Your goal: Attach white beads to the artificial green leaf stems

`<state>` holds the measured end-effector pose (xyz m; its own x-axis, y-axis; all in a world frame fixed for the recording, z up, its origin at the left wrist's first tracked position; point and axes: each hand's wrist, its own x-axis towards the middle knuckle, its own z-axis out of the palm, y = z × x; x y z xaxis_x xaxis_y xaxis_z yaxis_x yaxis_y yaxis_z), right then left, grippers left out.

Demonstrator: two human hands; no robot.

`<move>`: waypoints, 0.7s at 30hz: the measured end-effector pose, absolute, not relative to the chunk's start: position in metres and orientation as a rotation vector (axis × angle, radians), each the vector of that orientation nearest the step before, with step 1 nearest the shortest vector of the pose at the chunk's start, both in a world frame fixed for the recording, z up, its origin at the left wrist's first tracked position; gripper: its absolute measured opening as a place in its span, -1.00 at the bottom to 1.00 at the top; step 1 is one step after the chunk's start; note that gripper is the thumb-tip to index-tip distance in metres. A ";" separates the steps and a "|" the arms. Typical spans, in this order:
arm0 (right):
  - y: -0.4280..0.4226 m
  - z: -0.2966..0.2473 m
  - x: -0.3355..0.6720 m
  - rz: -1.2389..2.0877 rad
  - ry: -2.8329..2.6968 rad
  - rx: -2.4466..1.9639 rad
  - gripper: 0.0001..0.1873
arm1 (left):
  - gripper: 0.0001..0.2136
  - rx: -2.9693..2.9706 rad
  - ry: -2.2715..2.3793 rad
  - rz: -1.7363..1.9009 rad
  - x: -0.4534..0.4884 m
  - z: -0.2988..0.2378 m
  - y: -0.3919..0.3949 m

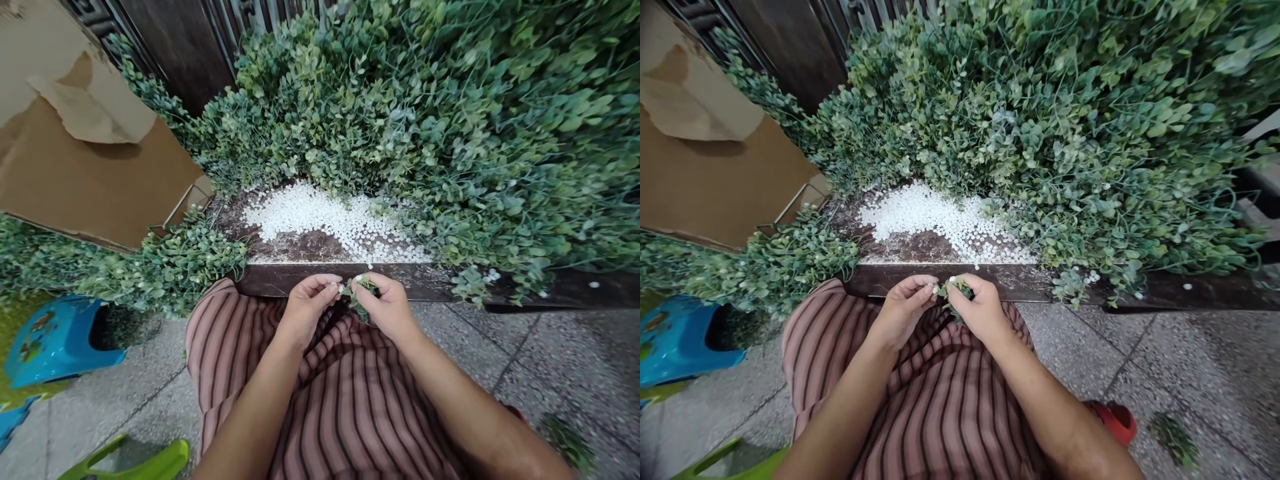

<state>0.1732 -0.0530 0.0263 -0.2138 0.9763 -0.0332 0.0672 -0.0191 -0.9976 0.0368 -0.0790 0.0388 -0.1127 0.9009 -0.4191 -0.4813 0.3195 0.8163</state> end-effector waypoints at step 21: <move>-0.055 0.019 0.166 1.205 -1.607 -1.066 -0.92 | -0.73 0.386 1.134 1.215 0.038 0.026 -0.082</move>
<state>0.1662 -0.0551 0.0194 -0.2844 0.9499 0.1299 0.1414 0.1755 -0.9743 0.0384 -0.0817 0.0259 -0.0773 0.8761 -0.4759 -0.5351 0.3663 0.7612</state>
